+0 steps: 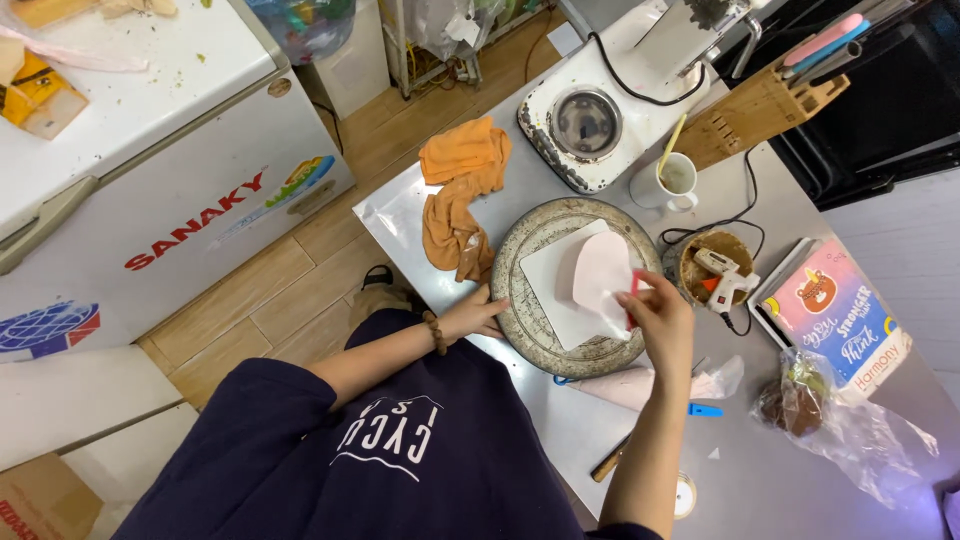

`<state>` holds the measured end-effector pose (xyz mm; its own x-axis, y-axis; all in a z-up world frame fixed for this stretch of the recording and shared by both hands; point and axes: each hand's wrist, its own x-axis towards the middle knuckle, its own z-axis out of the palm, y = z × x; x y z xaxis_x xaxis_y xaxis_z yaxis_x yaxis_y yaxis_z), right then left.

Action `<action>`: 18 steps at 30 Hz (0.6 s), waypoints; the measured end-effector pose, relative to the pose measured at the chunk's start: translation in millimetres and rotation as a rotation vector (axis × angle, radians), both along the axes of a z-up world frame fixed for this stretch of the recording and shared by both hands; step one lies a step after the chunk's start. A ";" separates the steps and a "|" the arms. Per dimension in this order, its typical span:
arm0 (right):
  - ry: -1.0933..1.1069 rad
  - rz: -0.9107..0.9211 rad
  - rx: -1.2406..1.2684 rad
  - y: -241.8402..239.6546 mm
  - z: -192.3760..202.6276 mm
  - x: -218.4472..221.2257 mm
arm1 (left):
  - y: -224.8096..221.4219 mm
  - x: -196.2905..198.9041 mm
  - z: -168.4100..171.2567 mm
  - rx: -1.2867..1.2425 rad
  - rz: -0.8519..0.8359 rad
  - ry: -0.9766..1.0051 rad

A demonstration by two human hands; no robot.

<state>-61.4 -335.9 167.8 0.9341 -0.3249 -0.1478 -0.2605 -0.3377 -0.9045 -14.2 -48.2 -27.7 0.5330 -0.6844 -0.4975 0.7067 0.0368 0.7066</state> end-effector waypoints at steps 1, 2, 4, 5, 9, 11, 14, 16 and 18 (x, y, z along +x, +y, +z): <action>0.002 0.001 0.000 7.8 6.4 6.3 | 1.3 -0.5 0.4 0.000 0.001 0.002; 0.033 0.015 -0.033 15.1 13.5 12.8 | 1.7 -0.2 1.1 0.015 -0.010 -0.007; 0.064 0.026 -0.068 24.9 23.4 21.9 | 2.0 0.7 2.9 0.028 -0.022 -0.015; 0.091 0.022 -0.103 27.2 26.2 24.7 | 2.0 1.2 4.1 0.032 -0.036 -0.026; 0.120 0.020 -0.123 26.8 23.5 30.1 | 3.3 0.1 5.4 0.062 -0.042 -0.018; 0.126 0.010 -0.126 24.6 21.8 29.5 | 3.7 -0.6 -0.7 0.083 -0.044 -0.033; 0.134 -0.017 -0.131 18.8 19.0 26.8 | 3.5 -0.4 -3.4 0.114 -0.043 -0.055; 0.138 -0.035 -0.130 13.1 17.5 22.2 | 4.0 -0.8 -2.5 0.126 -0.044 -0.059; 0.132 -0.063 -0.143 6.9 17.0 16.7 | 5.8 -0.8 -0.3 0.135 -0.048 -0.068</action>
